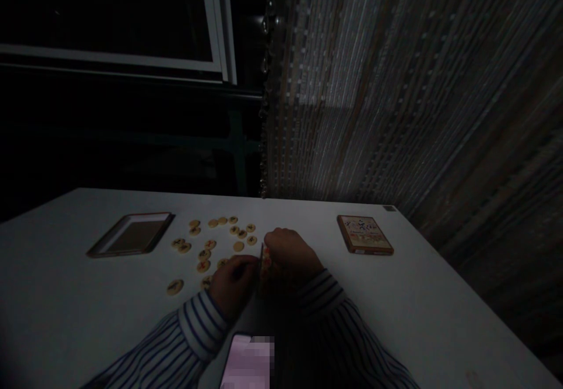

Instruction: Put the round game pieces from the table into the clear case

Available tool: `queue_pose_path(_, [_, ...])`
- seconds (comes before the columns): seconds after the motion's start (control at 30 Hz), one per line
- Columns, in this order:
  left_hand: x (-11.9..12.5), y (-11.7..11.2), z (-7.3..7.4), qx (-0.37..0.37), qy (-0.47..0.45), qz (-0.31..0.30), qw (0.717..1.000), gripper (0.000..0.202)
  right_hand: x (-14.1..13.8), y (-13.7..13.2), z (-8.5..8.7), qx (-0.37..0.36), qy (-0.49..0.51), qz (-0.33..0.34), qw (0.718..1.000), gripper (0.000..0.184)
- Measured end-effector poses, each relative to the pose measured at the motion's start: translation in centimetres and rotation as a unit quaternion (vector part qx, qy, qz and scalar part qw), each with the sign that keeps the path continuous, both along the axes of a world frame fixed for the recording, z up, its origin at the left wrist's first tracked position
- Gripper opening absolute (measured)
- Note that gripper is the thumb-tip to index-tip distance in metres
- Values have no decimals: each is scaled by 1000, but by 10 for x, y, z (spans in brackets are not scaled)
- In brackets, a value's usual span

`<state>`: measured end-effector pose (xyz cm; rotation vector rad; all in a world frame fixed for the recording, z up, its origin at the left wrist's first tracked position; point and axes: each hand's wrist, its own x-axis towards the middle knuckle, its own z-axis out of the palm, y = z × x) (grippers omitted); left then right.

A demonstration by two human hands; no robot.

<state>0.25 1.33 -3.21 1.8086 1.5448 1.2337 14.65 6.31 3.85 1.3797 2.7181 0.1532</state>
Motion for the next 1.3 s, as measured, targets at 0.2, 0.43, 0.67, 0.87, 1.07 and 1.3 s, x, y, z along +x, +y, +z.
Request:
queue_pose_path(0.2, [0, -1, 2, 4, 2, -2, 1000, 19, 1, -1, 2, -1, -3, 3, 1000, 19])
queue_pose_path(0.43, [1, 0, -1, -16, -16, -13, 1000, 19, 6, 0, 21, 21, -6, -32, 999, 24])
queue_pose_path(0.67, [1, 0, -3, -28, -28, -27, 999, 21, 15, -6, 52, 67, 42, -55, 995, 28])
queue_pose_path(0.87, [0, -1, -6, -27, -14, -26, 999, 21, 17, -11, 60, 85, 82, -58, 991, 28])
queue_pose_path(1.07, [-1, -3, -1, -5, 11, -15, 1000, 19, 13, -13, 62, 81, 79, -55, 992, 28])
queue_pose_path(1.3, [-10, -5, 12, 38, 20, -3, 999, 19, 7, -17, 67, 100, 85, -41, 990, 28])
